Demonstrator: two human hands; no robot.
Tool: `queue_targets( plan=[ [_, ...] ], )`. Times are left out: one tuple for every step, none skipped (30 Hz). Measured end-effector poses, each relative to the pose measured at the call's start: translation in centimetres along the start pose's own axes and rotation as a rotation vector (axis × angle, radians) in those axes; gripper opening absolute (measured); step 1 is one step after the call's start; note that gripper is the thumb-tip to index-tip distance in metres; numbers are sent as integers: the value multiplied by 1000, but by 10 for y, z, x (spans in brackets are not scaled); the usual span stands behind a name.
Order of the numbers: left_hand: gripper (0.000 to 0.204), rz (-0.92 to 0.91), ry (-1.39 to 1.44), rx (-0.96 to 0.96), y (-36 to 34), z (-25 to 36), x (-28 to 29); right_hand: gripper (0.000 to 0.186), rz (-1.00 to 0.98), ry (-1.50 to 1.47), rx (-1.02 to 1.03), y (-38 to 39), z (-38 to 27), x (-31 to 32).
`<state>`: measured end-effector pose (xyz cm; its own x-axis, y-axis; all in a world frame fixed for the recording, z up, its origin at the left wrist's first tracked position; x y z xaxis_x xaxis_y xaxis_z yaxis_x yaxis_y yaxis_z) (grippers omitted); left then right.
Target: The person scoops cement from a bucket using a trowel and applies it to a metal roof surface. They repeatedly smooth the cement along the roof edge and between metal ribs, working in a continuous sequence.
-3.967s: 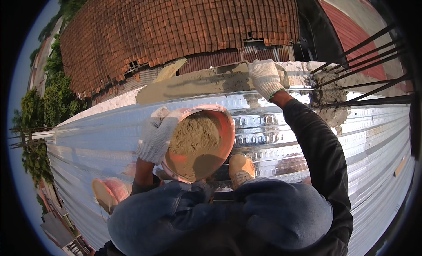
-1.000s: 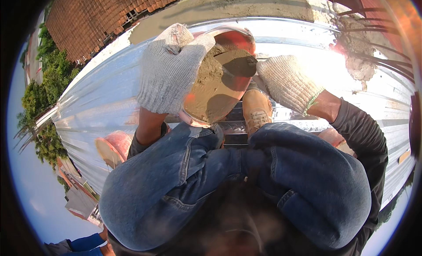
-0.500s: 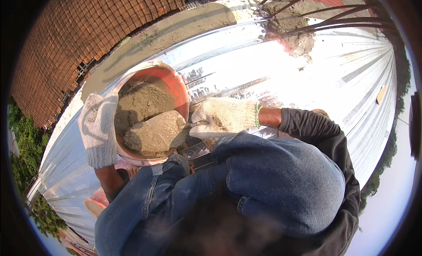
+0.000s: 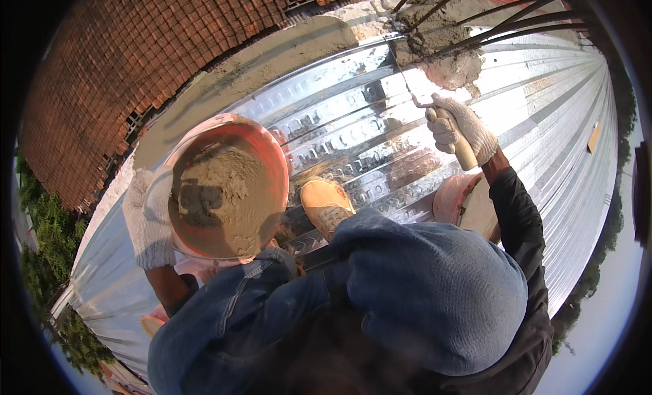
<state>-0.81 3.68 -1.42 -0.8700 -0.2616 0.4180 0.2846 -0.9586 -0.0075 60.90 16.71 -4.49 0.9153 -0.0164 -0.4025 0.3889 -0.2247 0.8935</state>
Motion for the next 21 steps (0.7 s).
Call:
queue_targets(
  plan=[
    [20, -6, -12, 1, -2, 4, -2, 48, -128, -18, 58, 3, -5, -3],
    [20, -6, -22, 8, -2, 8, -4, 49, -227, 34, 84, 4, -9, -16],
    [19, -9, -33, 18, 0, 10, -4, 49, -177, 50, 69, 4, -5, -27],
    [19, -7, -44, 20, 1, 14, -2, 49, -128, 76, 71, 6, -5, -42],
    [19, -20, -34, 21, -3, 13, -6, 50, 41, 259, 141, 12, -7, -49],
    [19, -19, -42, 23, -1, 15, -5, 50, 200, 540, 246, 8, -11, -45],
    [19, -16, -46, 20, 0, 18, -5, 50, 258, 732, 282, 4, -14, -42],
    [18, -13, -54, 21, 2, 19, -4, 51, 316, 924, 317, 0, -18, -37],
    [18, -15, -53, 18, 1, 20, -6, 49, 485, 1185, 527, -6, -20, -24],
    [18, -21, -49, 17, 1, 20, -8, 47, 593, 1415, 688, -3, -27, -15],
    [18, -24, -48, 14, -1, 20, -11, 45, 748, 1628, 862, -1, -34, -6],
    [18, -23, -64, 20, 1, 22, -9, 45, 838, 1672, 711, 6, -46, -13],
    [18, -24, -71, 22, 0, 24, -8, 46, 886, 1697, 660, 11, -58, -13],
    [17, -25, -81, 25, 0, 27, -7, 48, 934, 1721, 608, 12, -69, -10],
    [17, -47, -63, 24, -6, 25, -17, 50, 984, 1729, 461, 19, -80, 0],
    [17, -47, -60, 23, -5, 27, -18, 52, 1020, 1739, 336, 23, -92, 4],
    [17, -51, -54, 22, -5, 29, -21, 54, 953, 1605, 305, 28, -99, 7],
    [17, -49, -62, 30, -2, 34, -23, 53, 953, 1631, 304, 24, -103, 8],
    [16, -51, -69, 34, -1, 39, -25, 53, 953, 1658, 303, 19, -106, 9],
    [16, -51, -73, 38, 0, 44, -28, 53, 955, 1685, 302, 17, -109, 10],
    [16, -49, -69, 39, 0, 44, -30, 52, 971, 1649, 195, 19, -111, 7]
  ],
)
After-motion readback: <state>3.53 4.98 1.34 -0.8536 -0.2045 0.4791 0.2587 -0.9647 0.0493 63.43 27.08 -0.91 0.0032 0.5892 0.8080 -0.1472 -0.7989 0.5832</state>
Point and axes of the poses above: each hand's wrist, its own y-axis away from the middle knuckle, its own x-axis out of the back of the hand, z = x × y, the point moved 3 cm from there along -y, towards the middle knuckle, and after that the axes turned 14 degrees about -x, right-handed, at the moved point
